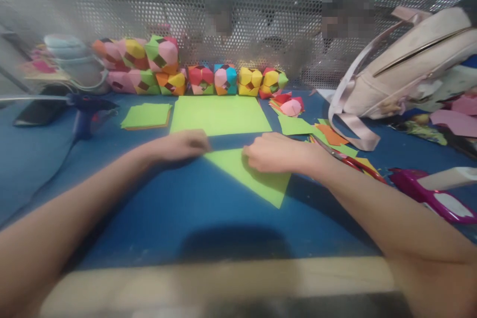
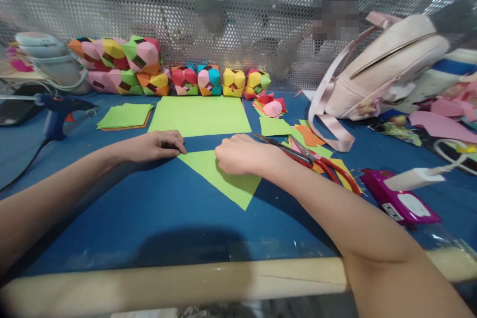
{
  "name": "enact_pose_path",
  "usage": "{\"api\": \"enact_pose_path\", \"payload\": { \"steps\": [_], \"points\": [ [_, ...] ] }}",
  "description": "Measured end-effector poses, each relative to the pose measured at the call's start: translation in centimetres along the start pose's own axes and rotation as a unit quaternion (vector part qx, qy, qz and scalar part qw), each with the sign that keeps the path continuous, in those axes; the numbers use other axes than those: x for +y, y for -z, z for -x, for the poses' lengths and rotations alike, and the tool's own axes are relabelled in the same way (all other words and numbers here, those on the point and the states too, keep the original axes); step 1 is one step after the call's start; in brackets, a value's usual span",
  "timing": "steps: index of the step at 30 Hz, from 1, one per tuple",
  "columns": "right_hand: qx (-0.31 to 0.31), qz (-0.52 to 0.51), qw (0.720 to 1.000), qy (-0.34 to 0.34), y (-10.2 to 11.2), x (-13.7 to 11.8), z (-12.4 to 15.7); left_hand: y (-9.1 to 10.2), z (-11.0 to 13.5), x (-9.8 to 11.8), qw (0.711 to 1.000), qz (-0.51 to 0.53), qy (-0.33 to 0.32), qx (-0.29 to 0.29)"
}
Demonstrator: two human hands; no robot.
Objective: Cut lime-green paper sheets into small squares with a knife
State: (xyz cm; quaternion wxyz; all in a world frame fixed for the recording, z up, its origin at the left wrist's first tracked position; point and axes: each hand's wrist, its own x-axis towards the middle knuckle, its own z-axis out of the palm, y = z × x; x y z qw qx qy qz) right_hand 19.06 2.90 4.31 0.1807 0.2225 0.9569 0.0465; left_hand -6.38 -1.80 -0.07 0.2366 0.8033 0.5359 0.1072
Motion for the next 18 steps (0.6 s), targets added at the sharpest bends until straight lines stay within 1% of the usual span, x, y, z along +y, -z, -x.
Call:
{"api": "enact_pose_path", "payload": {
  "steps": [2, 4, 7, 9, 12, 15, 18],
  "points": [
    [-0.001, -0.033, 0.999, 0.005, 0.0, 0.7, -0.2, -0.1, 0.0, 0.1, 1.000, -0.003, 0.012, 0.000],
    [0.015, -0.068, 0.998, 0.009, -0.1, 1.3, -0.6, -0.2, 0.0, 0.2, 1.000, -0.008, 0.014, 0.000],
    [0.046, -0.119, 0.992, 0.006, -0.4, 2.1, -1.2, -0.5, 0.0, 0.0, 1.000, -0.006, 0.004, 0.014],
    [0.064, -0.147, 0.987, -0.011, -0.7, 2.4, -1.7, -0.9, -0.1, -0.2, 0.999, 0.004, -0.012, 0.031],
    [0.094, -0.162, 0.982, -0.028, -1.5, 2.1, -2.5, -1.6, -0.1, -0.2, 0.997, 0.016, -0.025, 0.073],
    [0.128, -0.143, 0.981, -0.030, -2.7, 1.1, -3.3, -2.2, -0.1, 0.3, 0.993, 0.019, -0.015, 0.114],
    [0.159, -0.125, 0.979, -0.032, -3.8, 0.3, -3.9, -2.6, 0.0, 0.6, 0.991, 0.009, -0.008, 0.136]
  ]
}}
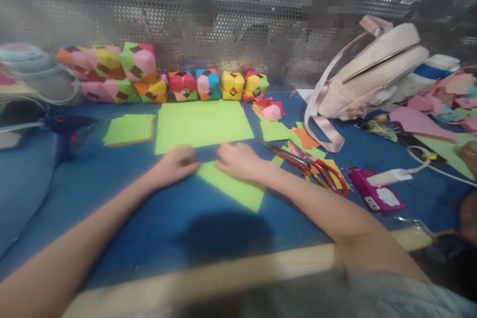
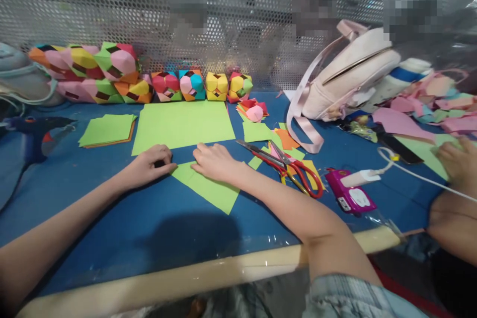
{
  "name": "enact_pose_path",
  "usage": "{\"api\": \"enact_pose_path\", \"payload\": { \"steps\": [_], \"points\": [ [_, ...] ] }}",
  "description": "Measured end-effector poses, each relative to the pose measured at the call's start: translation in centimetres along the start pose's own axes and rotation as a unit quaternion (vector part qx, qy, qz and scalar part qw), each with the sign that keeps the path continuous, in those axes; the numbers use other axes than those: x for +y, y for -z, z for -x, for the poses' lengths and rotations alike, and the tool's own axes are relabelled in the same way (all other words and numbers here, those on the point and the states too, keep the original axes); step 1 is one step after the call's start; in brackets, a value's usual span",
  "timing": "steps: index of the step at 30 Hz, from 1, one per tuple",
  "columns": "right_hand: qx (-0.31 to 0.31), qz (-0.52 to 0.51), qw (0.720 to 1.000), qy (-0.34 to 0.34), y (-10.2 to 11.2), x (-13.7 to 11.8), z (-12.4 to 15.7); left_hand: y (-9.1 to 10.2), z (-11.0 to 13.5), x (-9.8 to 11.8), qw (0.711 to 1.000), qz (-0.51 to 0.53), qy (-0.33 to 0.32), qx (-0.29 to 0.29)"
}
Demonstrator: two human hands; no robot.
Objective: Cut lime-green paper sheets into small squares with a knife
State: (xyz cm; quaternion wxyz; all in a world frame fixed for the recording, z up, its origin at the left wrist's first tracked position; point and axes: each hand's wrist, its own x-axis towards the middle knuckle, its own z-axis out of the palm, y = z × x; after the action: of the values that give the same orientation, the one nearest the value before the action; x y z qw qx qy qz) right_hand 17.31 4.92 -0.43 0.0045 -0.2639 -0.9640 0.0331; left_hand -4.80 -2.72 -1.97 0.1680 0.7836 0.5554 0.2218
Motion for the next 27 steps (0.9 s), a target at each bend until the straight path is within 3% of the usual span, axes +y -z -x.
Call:
{"api": "enact_pose_path", "payload": {
  "steps": [8, 18, 23, 27],
  "points": [
    [0.096, -0.027, 0.995, -0.011, -2.9, 0.2, -0.8, -0.6, 0.1, -0.9, 0.993, -0.097, -0.060, 0.021],
    [0.101, -0.019, 0.994, -0.033, -3.2, 0.4, -0.8, -0.8, -0.8, -0.8, 0.981, -0.180, -0.065, 0.004],
    [0.097, -0.026, 0.994, -0.042, -2.1, -0.1, -0.1, 0.0, -1.4, 0.7, 0.980, -0.194, -0.027, -0.029],
    [0.084, -0.054, 0.995, -0.025, 1.3, -1.8, 3.2, 2.0, -1.2, 4.6, 0.977, -0.167, -0.047, -0.124]
  ]
}}
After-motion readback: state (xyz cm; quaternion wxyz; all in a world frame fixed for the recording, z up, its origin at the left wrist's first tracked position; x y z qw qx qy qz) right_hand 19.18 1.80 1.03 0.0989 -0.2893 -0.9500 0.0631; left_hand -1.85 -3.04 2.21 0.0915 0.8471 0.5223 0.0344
